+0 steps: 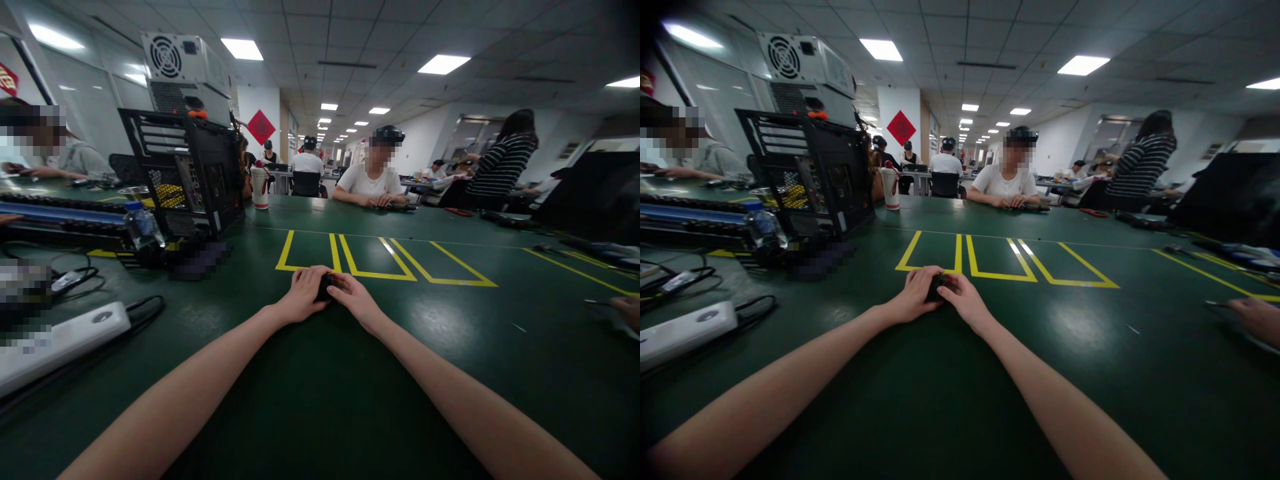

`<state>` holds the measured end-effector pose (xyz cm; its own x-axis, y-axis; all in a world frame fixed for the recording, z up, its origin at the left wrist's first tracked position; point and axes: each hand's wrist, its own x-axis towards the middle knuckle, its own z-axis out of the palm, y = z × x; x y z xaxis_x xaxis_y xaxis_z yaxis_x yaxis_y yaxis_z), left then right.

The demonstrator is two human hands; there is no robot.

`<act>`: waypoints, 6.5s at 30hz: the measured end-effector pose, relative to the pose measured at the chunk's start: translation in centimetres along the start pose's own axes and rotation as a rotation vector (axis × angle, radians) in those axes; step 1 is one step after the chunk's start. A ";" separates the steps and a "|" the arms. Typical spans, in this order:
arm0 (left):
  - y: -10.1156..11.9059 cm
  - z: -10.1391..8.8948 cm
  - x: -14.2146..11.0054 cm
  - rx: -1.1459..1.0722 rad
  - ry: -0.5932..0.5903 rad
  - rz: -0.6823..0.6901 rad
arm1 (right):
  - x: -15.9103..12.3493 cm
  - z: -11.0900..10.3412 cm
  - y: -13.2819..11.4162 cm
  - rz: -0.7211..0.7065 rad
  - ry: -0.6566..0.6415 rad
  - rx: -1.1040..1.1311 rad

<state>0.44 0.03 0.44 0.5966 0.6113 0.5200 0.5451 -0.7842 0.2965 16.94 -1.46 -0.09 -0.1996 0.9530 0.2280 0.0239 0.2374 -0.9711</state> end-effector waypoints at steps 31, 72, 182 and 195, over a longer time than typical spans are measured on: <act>-0.3 0.3 -0.2 0.022 0.011 0.003 | -0.1 0.3 0.3 -0.051 -0.022 0.039; -0.1 0.5 -0.1 0.041 0.025 -0.001 | -0.5 0.2 0.2 -0.126 0.002 0.005; -2.0 0.7 0.5 -0.152 -0.057 -0.314 | -1.3 0.7 0.0 -0.163 -0.010 -0.746; -1.8 2.9 3.5 -0.119 0.025 -0.377 | -0.4 -1.6 0.8 -0.125 0.057 -0.825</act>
<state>3.29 3.92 -0.62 0.3524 0.8570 0.3760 0.6499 -0.5132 0.5606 18.64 -1.31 -0.80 -0.1995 0.9132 0.3554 0.7188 0.3829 -0.5803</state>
